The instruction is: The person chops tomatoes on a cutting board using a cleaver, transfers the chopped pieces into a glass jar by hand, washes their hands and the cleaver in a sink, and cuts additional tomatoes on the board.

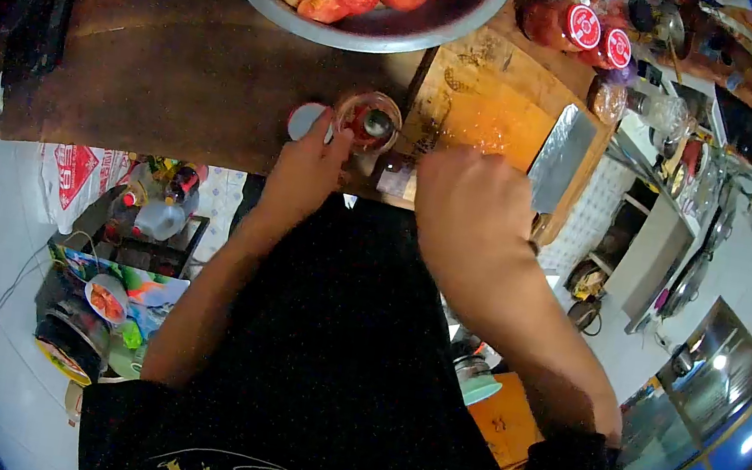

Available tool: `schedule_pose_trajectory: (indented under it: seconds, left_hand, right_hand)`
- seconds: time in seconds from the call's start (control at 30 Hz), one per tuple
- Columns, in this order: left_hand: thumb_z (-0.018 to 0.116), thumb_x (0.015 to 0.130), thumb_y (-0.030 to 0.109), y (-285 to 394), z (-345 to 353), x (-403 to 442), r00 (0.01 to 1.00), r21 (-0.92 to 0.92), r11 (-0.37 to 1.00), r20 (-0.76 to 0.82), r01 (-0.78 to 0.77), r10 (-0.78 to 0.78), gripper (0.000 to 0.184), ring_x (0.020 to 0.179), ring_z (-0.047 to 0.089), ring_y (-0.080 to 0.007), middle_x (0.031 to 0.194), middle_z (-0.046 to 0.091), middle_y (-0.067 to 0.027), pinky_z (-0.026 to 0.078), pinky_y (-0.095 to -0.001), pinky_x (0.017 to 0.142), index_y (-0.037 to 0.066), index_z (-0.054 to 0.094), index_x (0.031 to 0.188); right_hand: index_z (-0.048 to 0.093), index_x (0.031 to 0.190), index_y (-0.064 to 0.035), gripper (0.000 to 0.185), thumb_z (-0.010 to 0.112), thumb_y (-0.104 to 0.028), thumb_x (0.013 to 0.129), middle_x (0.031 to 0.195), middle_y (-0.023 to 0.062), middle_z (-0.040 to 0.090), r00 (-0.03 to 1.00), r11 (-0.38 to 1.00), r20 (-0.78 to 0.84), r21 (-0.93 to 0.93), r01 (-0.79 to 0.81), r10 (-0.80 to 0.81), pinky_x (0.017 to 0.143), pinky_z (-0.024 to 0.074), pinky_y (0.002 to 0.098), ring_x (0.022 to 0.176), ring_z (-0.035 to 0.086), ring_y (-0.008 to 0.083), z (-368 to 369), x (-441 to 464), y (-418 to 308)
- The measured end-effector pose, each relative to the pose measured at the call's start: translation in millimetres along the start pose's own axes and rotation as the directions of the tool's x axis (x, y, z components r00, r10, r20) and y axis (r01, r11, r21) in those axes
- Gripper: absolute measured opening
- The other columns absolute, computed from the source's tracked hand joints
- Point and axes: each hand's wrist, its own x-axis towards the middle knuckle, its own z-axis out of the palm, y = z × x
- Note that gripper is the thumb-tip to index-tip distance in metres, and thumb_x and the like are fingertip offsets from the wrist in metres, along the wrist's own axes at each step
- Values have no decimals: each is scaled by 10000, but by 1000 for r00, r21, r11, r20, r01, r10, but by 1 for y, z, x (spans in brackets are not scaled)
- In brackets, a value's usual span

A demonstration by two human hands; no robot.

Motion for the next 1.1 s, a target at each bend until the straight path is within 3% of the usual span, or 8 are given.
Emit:
schedule_pose_trajectory:
  seconds: [0.13,0.27,0.43,0.63,0.77,0.83,0.93,1.1]
  left_hand:
    - [452,983,302,16,18,-6,989,-451,881,33,143,-144,562,706,666,-200,889,638,-184,548,-310,596,29,239,1426]
    - [438,995,264,1,31,7,997,-714,697,65,73,-38,547,802,659,-219,1054,587,-190,554,-310,653,27,199,1427]
    - [416,1004,284,-1,33,6,998,-689,722,42,62,-45,550,899,645,-230,1105,574,-193,542,-318,757,35,189,1439]
    - [399,1007,288,-17,26,-17,988,-705,704,-32,83,-148,500,930,632,-229,1116,587,-206,528,-327,792,32,256,1412]
    - [414,1002,299,-49,33,-29,974,-545,819,-18,181,-228,454,930,644,-258,1118,603,-190,548,-352,779,62,316,1377]
    - [423,1000,288,-60,38,-38,978,-508,843,0,180,-209,419,907,642,-233,1096,608,-163,543,-333,770,57,360,1344]
    - [427,999,288,-65,43,-44,983,-390,904,9,174,-185,403,901,636,-212,1086,609,-140,536,-321,772,54,384,1326]
    - [432,998,279,-56,55,-49,985,-336,929,-23,153,-171,391,907,627,-196,1079,608,-123,525,-308,783,55,393,1317]
  right_hand:
    - [703,803,-65,96,613,-93,785,819,111,695,997,998,-51,42,-54,56,607,566,355,768,701,260,29,22,-19]
    - [656,796,-41,73,589,-70,794,750,130,672,989,958,21,247,-145,145,613,557,386,721,687,305,26,-11,-7]
    - [597,794,-33,129,528,-118,865,698,154,653,967,889,69,383,-251,243,565,536,432,648,672,332,54,-69,32]
    - [583,858,6,152,558,-137,905,656,234,583,905,522,191,763,-381,381,519,440,437,577,607,375,97,-65,75]
    - [621,925,13,173,566,-150,909,743,208,622,881,625,-213,773,-112,421,566,465,386,629,625,329,147,-9,129]
    - [649,930,6,209,578,-189,907,805,198,644,842,586,-254,805,-88,475,638,486,394,692,638,323,166,35,152]
    - [665,981,-9,230,622,-210,878,903,187,665,834,774,-486,621,120,260,705,504,356,802,659,309,192,93,187]
    - [642,1008,-12,240,623,-213,879,900,182,667,719,763,-669,560,322,187,718,507,360,806,656,325,194,132,210]
